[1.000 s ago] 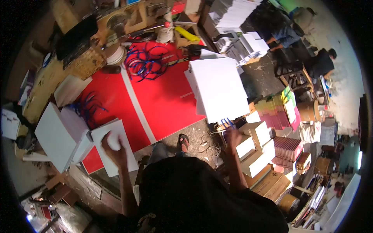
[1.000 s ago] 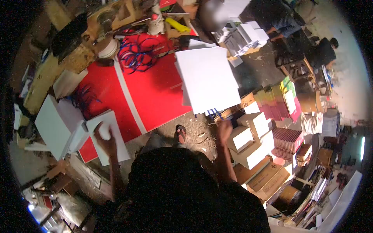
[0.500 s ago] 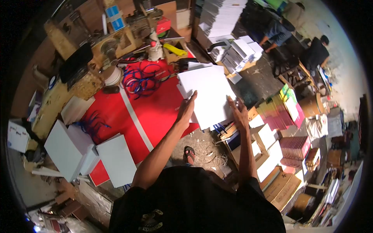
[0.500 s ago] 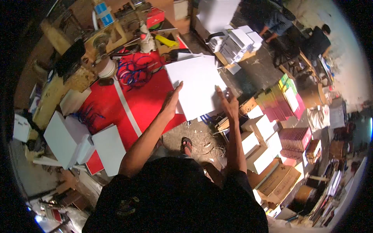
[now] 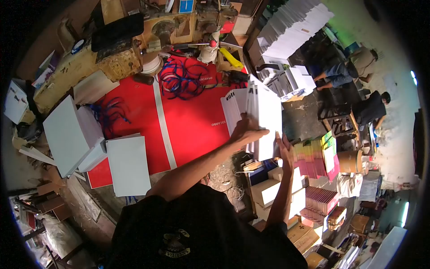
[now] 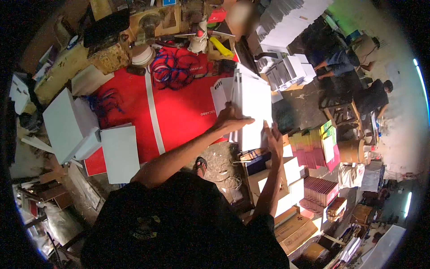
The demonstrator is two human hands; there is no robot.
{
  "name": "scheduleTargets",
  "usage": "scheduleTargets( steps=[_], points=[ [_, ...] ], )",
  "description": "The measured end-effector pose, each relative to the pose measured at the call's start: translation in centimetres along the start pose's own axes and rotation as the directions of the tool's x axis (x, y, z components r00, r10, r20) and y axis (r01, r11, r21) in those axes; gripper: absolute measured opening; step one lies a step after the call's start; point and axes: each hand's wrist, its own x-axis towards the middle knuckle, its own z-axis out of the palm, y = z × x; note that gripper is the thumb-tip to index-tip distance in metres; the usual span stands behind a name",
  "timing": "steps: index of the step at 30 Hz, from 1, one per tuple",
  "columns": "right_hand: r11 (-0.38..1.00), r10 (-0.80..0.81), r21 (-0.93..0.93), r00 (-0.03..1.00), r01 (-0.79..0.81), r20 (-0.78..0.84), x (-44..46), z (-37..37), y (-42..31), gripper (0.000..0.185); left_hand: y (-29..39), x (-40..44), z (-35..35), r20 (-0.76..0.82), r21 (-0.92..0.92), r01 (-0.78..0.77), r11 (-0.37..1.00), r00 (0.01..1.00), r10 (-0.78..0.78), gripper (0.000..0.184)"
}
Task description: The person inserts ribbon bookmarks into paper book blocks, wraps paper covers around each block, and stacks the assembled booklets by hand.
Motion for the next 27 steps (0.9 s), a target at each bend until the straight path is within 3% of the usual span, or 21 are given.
scheduleTargets(
  steps=[1, 4, 5, 6, 7, 9, 11, 13, 14, 15, 17, 18, 19, 20, 21, 22, 23, 24, 25, 26, 27],
  points=[
    [0.998, 0.037, -0.048, 0.999, -0.039, -0.024, -0.5, 0.7, -0.1, 0.096, -1.1, 1.1, 0.6, -0.023, 0.026, 0.011, 1.0, 1.0, -0.01, 0.111],
    [0.992, 0.089, -0.081, 0.992, -0.097, -0.089, -3.2, 1.8, -2.4, 0.106, -3.1, 0.5, -0.7, -0.08, -0.289, 0.014, 0.957, 0.996, -0.039, 0.096],
    [0.983, 0.13, -0.112, 0.983, -0.145, -0.126, -3.9, 1.5, -3.2, 0.104, -3.8, 0.3, -1.6, 0.045, -0.458, 0.015, 0.889, 0.999, 0.007, 0.089],
    [0.982, 0.18, 0.06, 0.984, -0.179, 0.0, -5.6, 0.9, -5.0, 0.105, -2.8, -1.7, -3.0, 0.125, -0.527, 0.084, 0.846, 0.992, -0.02, 0.064],
    [0.991, 0.115, 0.073, 0.993, -0.115, 0.0, -6.5, 0.9, -4.9, 0.102, -2.8, -3.3, -4.0, 0.137, -0.623, 0.065, 0.78, 0.99, 0.027, 0.065],
    [0.958, 0.118, 0.232, 0.967, -0.171, 0.225, -5.7, 0.2, 0.1, 0.096, -3.3, -6.7, -6.5, 0.19, -0.657, 0.091, 0.749, 0.981, 0.047, 0.07],
    [0.961, 0.16, 0.196, 0.969, -0.197, 0.19, -9.1, 1.9, -4.3, 0.083, -6.7, -9.3, -8.2, 0.153, -0.654, 0.045, 0.755, 0.986, 0.074, 0.071],
    [0.819, -0.065, 0.533, 0.889, -0.212, 0.453, -10.8, 3.9, -8.2, 0.076, -9.2, -12.0, -9.9, 0.125, -0.704, 0.066, 0.708, 0.992, 0.032, 0.08],
    [0.835, -0.092, 0.521, 0.891, -0.175, 0.446, -11.3, 5.3, -8.8, 0.081, -12.6, -12.0, -10.2, 0.179, -0.8, 0.12, 0.587, 0.983, 0.043, 0.081],
    [0.853, -0.123, 0.505, 0.889, -0.133, 0.44, -11.6, 6.6, -9.6, 0.087, -14.3, -12.0, -11.3, 0.243, -0.763, 0.143, 0.631, 0.967, 0.075, 0.082],
    [0.956, -0.172, 0.283, 0.924, 0.073, 0.341, -12.8, 8.0, -14.3, 0.083, -15.8, -12.7, -13.1, 0.297, -0.715, 0.16, 0.68, 0.951, 0.089, 0.084],
    [0.901, -0.358, 0.358, 0.888, 0.246, 0.29, -12.7, 8.8, -15.3, 0.079, -15.6, -13.5, -13.8, 0.288, -0.709, 0.163, 0.687, 0.955, 0.071, 0.085],
    [0.898, -0.363, 0.363, 0.887, 0.25, 0.285, -12.6, 9.3, -16.4, 0.079, -16.0, -13.6, -14.2, 0.134, -0.637, 0.043, 0.769, 0.989, 0.055, 0.085],
    [0.919, -0.392, 0.164, 0.869, 0.358, 0.302, -13.0, 9.7, -17.7, 0.076, -16.7, -13.9, -14.5, -0.021, -0.54, -0.053, 0.84, 0.999, 0.049, 0.085],
    [0.901, -0.408, 0.014, 0.836, 0.434, 0.368, -13.4, 9.5, -19.2, 0.071, -19.8, -13.1, -16.6, -0.062, -0.625, -0.09, 0.776, 0.996, 0.066, 0.087],
    [0.848, -0.422, -0.123, 0.797, 0.516, 0.432, -13.8, 9.3, -20.9, 0.067, -18.1, -13.3, -18.3, -0.185, -0.608, -0.212, 0.765, 0.975, 0.124, 0.096],
    [0.785, -0.535, -0.075, 0.733, 0.615, 0.421, -13.6, 10.2, -21.0, 0.062, -16.3, -13.5, -20.0, -0.307, -0.57, -0.332, 0.752, 0.935, 0.18, 0.106],
    [0.697, -0.561, -0.183, 0.686, 0.693, 0.463, -13.3, 11.1, -21.3, 0.059, -14.5, -13.8, -21.8, -0.42, -0.512, -0.441, 0.737, 0.877, 0.232, 0.117],
    [0.589, -0.578, -0.281, 0.638, 0.758, 0.509, -13.0, 11.9, -21.4, 0.057, -16.7, -12.6, -24.2, -0.446, -0.21, -0.467, 0.859, 0.828, 0.341, 0.128],
    [0.592, -0.574, -0.272, 0.634, 0.759, 0.519, -12.4, 13.5, -19.9, 0.057, -16.8, -12.1, -24.9, -0.391, -0.155, -0.441, 0.884, 0.849, 0.355, 0.129],
    [0.392, -0.703, -0.394, 0.547, 0.831, 0.454, -11.1, 16.2, -16.7, 0.056, -16.8, -11.6, -25.6, -0.342, -0.095, -0.409, 0.908, 0.869, 0.356, 0.13]
  ],
)
